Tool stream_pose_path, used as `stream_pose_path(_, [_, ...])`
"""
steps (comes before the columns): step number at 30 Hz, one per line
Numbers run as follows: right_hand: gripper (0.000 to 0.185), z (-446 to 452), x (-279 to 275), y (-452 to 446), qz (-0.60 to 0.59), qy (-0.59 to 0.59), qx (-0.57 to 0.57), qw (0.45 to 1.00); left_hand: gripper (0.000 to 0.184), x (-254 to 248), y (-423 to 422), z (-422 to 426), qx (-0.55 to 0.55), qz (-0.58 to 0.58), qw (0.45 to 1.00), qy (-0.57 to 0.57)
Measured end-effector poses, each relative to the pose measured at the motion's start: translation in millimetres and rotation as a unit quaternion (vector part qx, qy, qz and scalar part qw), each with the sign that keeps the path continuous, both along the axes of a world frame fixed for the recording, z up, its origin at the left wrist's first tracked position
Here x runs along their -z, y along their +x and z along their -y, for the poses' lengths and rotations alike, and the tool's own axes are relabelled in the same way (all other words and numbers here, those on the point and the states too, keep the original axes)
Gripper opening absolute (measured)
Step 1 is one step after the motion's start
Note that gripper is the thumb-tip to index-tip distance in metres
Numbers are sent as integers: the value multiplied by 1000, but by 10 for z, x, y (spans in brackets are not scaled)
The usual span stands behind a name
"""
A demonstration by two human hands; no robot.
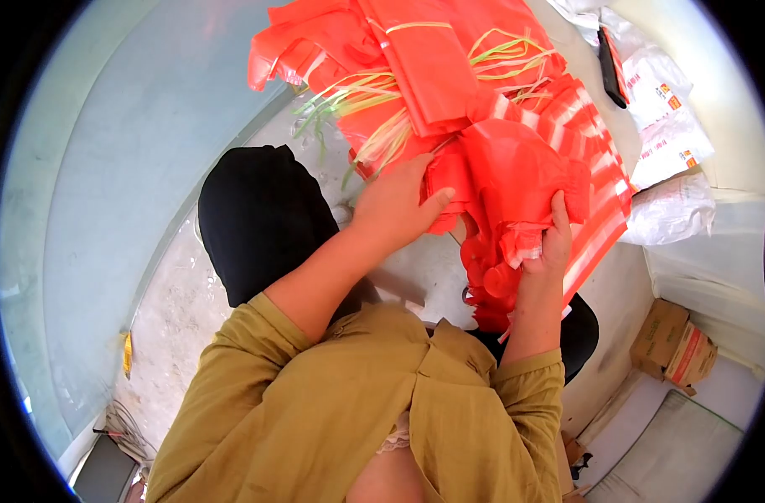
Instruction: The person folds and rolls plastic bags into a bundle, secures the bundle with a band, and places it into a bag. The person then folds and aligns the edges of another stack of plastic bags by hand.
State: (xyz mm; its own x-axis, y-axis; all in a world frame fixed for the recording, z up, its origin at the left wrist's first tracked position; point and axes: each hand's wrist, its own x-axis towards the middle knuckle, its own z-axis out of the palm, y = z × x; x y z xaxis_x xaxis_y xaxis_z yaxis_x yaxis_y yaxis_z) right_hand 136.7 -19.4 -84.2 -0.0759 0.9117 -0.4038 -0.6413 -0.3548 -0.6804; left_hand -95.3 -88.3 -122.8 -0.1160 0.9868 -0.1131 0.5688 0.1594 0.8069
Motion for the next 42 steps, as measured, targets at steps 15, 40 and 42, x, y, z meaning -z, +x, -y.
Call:
stream_pose_path(15, [44,-21,63,15,12,2,2,1000,30,5,-41,-42,71,-131,934,325])
stream_pose_path(40, [44,-10,-64,17,2,20,-11,1000,33,280,201,-154,86,-205,934,281])
stream_pose_path(42, [44,-19,-71,17,2,20,-12,1000,28,216,194,-170,137,-148,946,254])
